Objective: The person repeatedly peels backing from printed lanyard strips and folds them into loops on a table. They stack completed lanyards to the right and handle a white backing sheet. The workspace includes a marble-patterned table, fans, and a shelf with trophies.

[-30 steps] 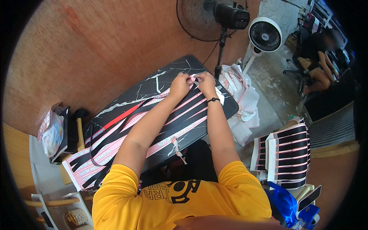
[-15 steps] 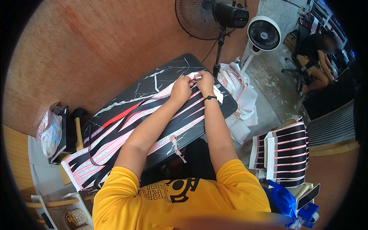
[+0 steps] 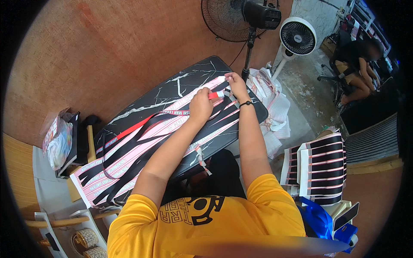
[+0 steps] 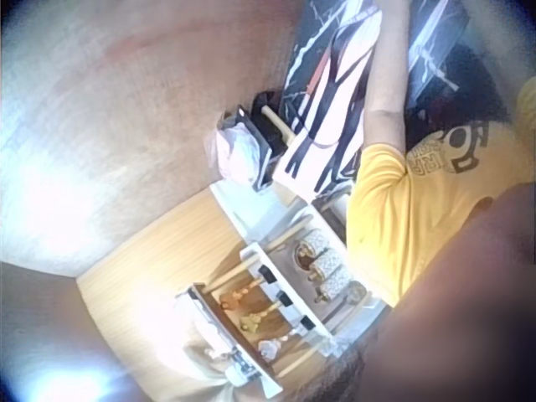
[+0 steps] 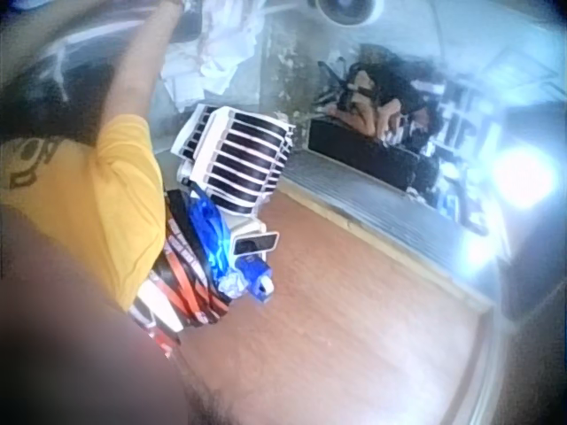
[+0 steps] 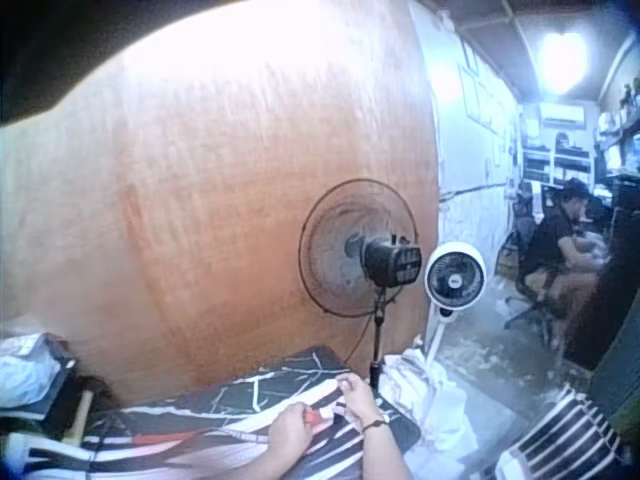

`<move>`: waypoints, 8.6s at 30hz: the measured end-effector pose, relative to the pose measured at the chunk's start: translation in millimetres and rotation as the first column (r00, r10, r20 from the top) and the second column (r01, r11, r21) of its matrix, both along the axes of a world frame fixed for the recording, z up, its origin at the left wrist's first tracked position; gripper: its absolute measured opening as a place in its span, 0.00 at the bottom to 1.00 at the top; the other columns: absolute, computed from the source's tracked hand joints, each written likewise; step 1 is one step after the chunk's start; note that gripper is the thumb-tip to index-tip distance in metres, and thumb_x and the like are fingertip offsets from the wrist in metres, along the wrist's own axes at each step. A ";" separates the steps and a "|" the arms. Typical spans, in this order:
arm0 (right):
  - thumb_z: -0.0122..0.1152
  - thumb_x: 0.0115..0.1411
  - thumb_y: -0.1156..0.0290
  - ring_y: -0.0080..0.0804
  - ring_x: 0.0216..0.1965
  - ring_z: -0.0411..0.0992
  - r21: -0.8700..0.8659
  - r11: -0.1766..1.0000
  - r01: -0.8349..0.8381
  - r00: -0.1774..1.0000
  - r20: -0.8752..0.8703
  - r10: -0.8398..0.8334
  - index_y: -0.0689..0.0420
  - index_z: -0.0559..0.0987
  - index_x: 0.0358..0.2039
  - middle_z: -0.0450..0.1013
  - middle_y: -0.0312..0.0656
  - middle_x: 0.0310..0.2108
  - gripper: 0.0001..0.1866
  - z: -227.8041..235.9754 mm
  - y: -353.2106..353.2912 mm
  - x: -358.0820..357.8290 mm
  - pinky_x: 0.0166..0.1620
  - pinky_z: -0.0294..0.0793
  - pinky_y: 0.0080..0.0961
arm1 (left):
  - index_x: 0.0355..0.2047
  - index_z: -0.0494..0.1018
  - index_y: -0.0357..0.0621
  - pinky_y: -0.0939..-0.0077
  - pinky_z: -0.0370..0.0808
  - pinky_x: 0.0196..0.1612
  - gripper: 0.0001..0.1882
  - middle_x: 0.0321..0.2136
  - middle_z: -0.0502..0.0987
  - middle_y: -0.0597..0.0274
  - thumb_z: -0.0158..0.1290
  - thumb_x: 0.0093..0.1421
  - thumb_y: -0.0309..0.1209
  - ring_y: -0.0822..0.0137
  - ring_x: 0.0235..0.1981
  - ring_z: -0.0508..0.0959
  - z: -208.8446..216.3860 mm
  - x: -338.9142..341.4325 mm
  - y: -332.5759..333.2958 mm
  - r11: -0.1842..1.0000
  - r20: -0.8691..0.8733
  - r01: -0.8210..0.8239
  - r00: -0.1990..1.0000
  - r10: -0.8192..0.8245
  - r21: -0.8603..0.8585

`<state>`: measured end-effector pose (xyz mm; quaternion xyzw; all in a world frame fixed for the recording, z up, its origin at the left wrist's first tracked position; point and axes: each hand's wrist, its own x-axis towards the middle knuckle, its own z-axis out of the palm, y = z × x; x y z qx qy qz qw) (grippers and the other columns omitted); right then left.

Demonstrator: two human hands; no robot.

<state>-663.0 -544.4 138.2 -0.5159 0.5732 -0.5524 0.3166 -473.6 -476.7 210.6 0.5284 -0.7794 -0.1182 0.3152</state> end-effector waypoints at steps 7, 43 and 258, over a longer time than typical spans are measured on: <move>0.58 0.66 0.64 0.29 0.52 0.69 0.044 0.923 -0.382 0.912 -0.146 0.384 0.61 0.84 0.37 0.70 0.41 0.53 0.13 3.8 12.5 -24.2 0.51 0.71 0.27 | 0.38 0.72 0.40 0.54 0.74 0.43 0.10 0.37 0.77 0.43 0.51 0.54 0.21 0.43 0.39 0.78 -0.2 1.4 -12.0 0.998 -0.071 -0.058 0.996 0.060 0.028; 0.55 0.65 0.68 0.29 0.42 0.75 0.120 0.983 -0.141 0.975 -0.157 0.159 0.58 0.83 0.43 0.79 0.43 0.41 0.13 25.4 44.3 -56.8 0.48 0.72 0.27 | 0.36 0.69 0.40 0.52 0.72 0.42 0.10 0.34 0.74 0.47 0.52 0.53 0.20 0.44 0.38 0.76 -7.5 -1.3 83.9 0.990 -0.005 0.136 0.991 -0.136 0.029; 0.49 0.52 0.86 0.51 0.59 0.67 -0.239 0.966 -0.098 0.794 -0.604 -0.069 0.51 0.80 0.52 0.74 0.49 0.52 0.28 -10.1 223.9 -37.2 0.66 0.56 0.45 | 0.29 0.77 0.44 0.63 0.66 0.41 0.07 0.35 0.72 0.57 0.55 0.48 0.23 0.57 0.42 0.71 -17.3 5.8 104.5 0.923 0.505 0.328 0.842 -0.189 -0.201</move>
